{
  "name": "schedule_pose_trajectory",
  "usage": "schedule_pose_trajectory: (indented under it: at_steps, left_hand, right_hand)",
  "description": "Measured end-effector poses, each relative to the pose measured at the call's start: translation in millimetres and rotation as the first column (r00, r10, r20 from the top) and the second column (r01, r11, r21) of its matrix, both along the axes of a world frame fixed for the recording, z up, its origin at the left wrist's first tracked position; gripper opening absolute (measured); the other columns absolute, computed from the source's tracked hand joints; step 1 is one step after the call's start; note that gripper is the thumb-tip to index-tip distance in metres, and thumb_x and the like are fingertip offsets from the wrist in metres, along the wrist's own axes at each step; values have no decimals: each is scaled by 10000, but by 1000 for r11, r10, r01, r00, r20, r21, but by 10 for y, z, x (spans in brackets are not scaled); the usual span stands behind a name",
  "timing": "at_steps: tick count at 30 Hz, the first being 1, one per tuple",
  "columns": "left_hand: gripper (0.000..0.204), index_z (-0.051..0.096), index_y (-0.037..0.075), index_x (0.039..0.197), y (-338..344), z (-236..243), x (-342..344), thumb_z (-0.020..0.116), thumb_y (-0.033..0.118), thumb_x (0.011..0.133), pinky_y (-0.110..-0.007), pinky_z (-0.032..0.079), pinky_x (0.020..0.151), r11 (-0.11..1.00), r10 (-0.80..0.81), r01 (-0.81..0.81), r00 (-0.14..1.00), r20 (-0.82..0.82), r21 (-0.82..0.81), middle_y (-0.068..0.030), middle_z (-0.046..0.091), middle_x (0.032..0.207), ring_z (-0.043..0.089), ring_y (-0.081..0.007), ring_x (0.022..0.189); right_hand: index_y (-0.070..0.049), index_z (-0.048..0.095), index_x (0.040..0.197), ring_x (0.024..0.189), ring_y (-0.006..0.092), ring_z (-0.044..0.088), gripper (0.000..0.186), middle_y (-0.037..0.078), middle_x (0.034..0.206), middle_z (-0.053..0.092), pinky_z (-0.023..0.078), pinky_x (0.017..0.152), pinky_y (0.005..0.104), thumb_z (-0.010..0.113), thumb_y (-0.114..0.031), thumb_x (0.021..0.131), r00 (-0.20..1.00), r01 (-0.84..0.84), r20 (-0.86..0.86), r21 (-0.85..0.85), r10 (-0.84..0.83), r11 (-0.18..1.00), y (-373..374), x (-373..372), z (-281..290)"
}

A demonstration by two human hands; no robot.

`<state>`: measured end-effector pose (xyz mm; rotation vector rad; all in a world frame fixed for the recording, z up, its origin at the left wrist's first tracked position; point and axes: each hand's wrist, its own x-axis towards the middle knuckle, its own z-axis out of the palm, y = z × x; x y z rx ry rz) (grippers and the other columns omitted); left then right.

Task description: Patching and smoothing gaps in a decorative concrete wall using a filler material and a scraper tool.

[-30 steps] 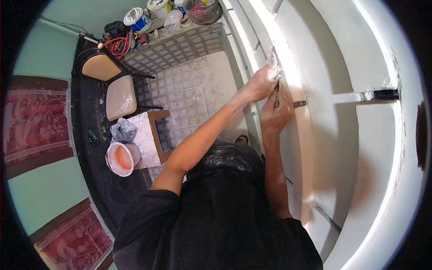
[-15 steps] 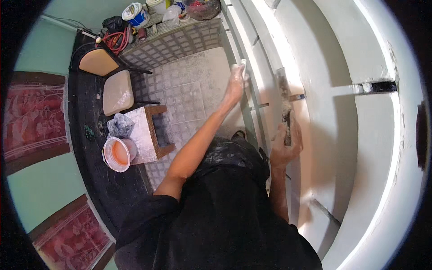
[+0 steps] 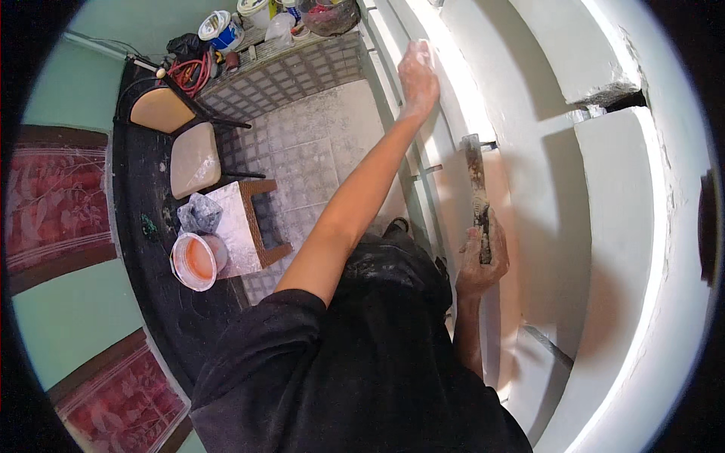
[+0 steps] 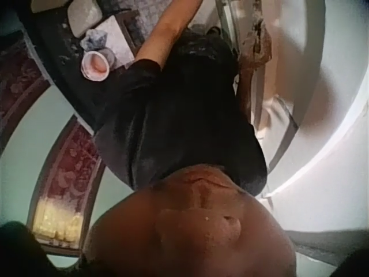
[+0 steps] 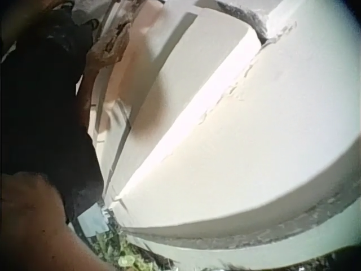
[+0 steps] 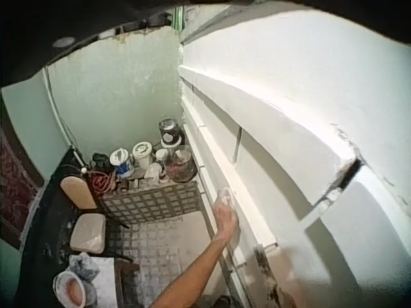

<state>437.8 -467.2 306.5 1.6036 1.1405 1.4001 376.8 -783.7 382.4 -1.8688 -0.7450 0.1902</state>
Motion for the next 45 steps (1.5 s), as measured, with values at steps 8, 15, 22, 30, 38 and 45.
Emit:
schedule_pose_trajectory:
  at_steps: [8, 15, 22, 30, 38, 45]
  left_hand:
    - [145, 672, 11, 926, -645, -354, -212, 594, 124, 880, -467, 546, 771, 855, -287, 344, 937, -199, 389, -227, 662, 910, 651, -414, 861]
    - [174, 651, -15, 971, -576, -245, 100, 612, 80, 831, -506, 532, 700, 929, -57, 42, 998, 29, 367, -254, 645, 887, 639, -414, 778]
    - [213, 630, 43, 1032, -534, -282, 111, 615, 112, 831, -442, 550, 705, 967, 102, -75, 990, -99, 244, -167, 655, 972, 647, -376, 867]
    - [108, 619, -9, 933, -898, -703, -212, 536, 28, 876, -457, 498, 657, 829, -314, 314, 946, -80, 463, -172, 630, 827, 612, -391, 728]
    - [190, 615, 70, 1037, -1443, -753, -260, 615, 142, 861, -409, 476, 567, 723, -179, 357, 924, -339, 592, -114, 609, 857, 612, -279, 730]
    - [157, 596, 48, 1019, -968, 26, -408, 573, 169, 922, -422, 501, 642, 938, -144, 171, 983, 111, -301, -123, 603, 879, 620, -326, 787]
  right_hand:
    - [61, 610, 1227, 1051, 330, 641, 368, 233, 1158, 649, 499, 903, 399, 618, -39, 874, 1000, -29, -9, -5, 29, 1000, -9, 58, -197]
    - [51, 612, 1231, 910, 270, 661, 379, 222, 1167, 645, 548, 721, 341, 643, -89, 881, 991, -58, -125, -24, 54, 998, 5, 31, -25]
    - [45, 598, 1261, 670, 176, 611, 392, 190, 1079, 649, 514, 486, 270, 614, -88, 892, 974, -115, -190, 65, 125, 991, 45, 1, -96]
    - [51, 599, 1256, 631, 166, 597, 391, 176, 1029, 654, 494, 496, 268, 616, -103, 897, 966, -111, -227, 76, 125, 991, 76, -29, -88]
    - [55, 597, 1252, 704, 162, 613, 398, 172, 1055, 653, 500, 493, 258, 639, -125, 900, 961, -101, -246, 107, 125, 989, 37, -68, -3]
    - [60, 595, 1250, 738, 172, 616, 410, 191, 1104, 640, 518, 500, 261, 656, -143, 899, 955, -51, -290, 64, 67, 997, -41, -78, 36]
